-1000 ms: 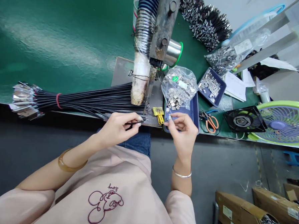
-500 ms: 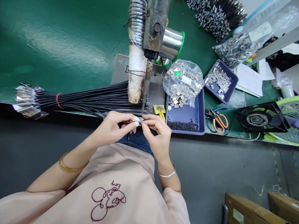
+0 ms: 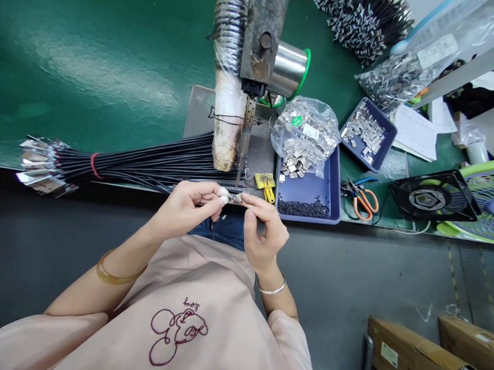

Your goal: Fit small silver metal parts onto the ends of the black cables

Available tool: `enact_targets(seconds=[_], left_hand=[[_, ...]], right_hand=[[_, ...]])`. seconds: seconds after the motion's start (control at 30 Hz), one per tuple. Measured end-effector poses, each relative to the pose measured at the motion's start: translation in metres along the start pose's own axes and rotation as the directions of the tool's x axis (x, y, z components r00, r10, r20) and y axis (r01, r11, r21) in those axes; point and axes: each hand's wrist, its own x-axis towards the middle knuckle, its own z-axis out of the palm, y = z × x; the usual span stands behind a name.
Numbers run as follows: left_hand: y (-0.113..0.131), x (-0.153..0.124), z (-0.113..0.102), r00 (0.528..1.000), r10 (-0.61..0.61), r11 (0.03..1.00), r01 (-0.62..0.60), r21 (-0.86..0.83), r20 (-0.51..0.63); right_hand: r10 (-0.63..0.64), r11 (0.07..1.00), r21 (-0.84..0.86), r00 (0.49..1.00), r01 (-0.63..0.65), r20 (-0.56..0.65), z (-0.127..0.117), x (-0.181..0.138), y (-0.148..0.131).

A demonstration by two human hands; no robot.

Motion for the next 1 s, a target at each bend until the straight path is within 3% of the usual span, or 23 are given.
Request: enact_targets(seconds=[0.4, 0.53, 0.6, 0.67, 0.87, 1.0], left_hand=[[0.0072, 0.0034, -0.0038, 0.991, -0.033, 0.998, 0.040, -0.050, 0.129], [0.0061, 0.0032, -0.0009, 0.998, -0.028, 0.998, 0.032, -0.056, 0.063], [0.0053, 0.0027, 0.0005, 0.999, -0.015, 0.999, 0.017, -0.033, 0.052], [0.0045, 0.0024, 0.0015, 0.999, -0.007, 1.000, 0.008, -0.011, 0.049], [0.0039, 0.0037, 0.0044, 1.000, 0.006, 1.000, -0.006, 0.008, 0.005], [0.0041, 0.0047, 0.0054, 0.999, 0.019, 1.000, -0.019, 0.015, -0.029]], right_hand=[[0.234, 0.961, 0.145, 0.972, -0.237, 0.035, -0.0004, 0.0094, -0.0036], [0.013, 0.999, -0.033, 0.999, -0.014, -0.037, -0.0032, 0.0078, -0.0031], [-0.129, 0.986, -0.102, 0.992, 0.128, 0.002, -0.0028, 0.0064, -0.0029], [-0.182, 0.977, -0.106, 0.983, 0.185, 0.032, -0.0014, 0.0060, -0.0022], [-0.024, 0.999, -0.029, 0.999, 0.023, -0.041, 0.0003, 0.0092, -0.0002], [0.062, 0.997, 0.044, 0.998, -0.061, -0.020, 0.0000, 0.0096, -0.0021]])
